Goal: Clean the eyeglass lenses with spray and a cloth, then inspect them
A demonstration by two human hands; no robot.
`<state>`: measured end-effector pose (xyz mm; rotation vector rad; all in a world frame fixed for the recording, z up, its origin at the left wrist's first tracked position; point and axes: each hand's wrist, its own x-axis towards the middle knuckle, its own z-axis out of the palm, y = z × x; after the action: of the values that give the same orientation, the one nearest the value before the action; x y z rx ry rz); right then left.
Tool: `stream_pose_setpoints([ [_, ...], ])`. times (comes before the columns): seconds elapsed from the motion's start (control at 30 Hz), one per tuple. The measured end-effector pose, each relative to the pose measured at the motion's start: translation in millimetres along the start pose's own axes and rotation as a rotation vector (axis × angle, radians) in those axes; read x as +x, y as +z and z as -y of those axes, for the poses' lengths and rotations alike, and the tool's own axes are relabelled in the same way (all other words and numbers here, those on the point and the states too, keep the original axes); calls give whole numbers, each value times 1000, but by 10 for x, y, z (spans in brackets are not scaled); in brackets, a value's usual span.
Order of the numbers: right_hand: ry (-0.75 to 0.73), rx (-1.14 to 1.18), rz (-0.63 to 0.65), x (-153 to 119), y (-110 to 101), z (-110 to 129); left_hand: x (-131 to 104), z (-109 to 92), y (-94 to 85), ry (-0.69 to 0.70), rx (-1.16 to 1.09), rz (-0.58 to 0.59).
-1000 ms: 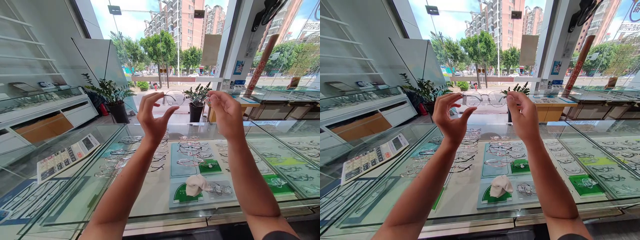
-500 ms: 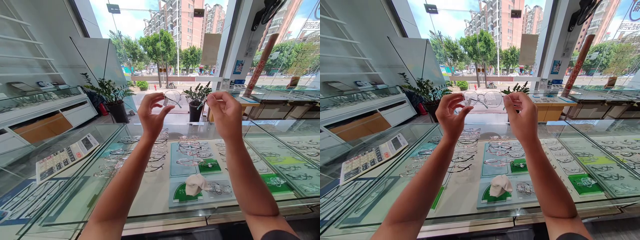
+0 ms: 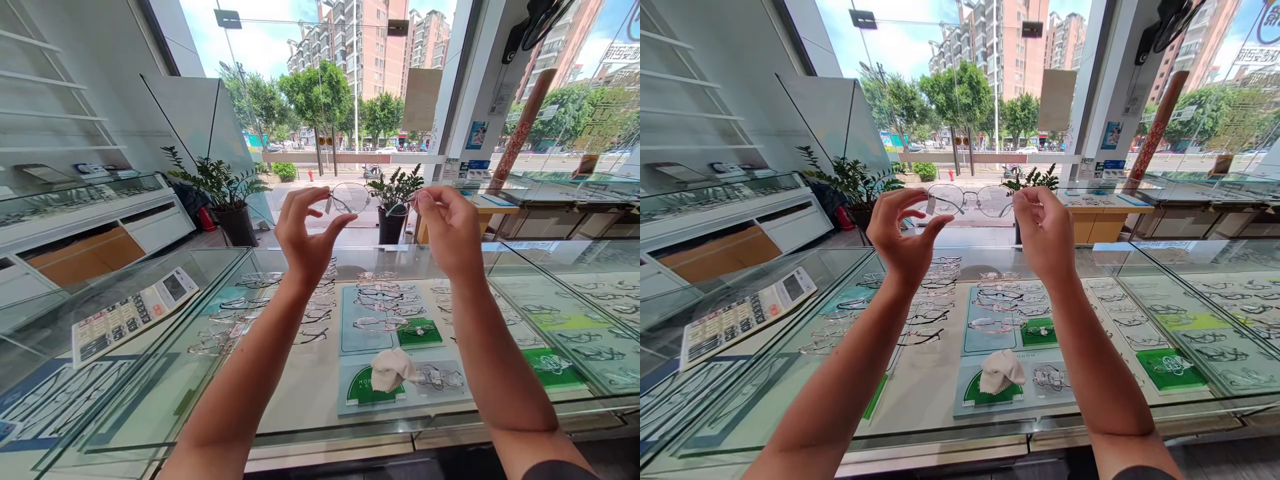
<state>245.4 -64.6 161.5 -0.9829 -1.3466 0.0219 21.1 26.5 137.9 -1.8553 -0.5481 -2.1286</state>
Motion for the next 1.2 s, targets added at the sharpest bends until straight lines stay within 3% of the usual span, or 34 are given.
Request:
stream_pose_setpoints([
  [0.23,18,87,27,35,-2,-89,24,-53,-22,13,-63,3],
  [0.73,64,248,74,12,79,-19,-42,79,74,-195,-330,66],
  [0.97,76,287,128,-11,113,12,-67,88,107,-257,-317,100],
  [1.2,79,350,132,-18,152,-13,-85,83,117,-234,-303,131],
])
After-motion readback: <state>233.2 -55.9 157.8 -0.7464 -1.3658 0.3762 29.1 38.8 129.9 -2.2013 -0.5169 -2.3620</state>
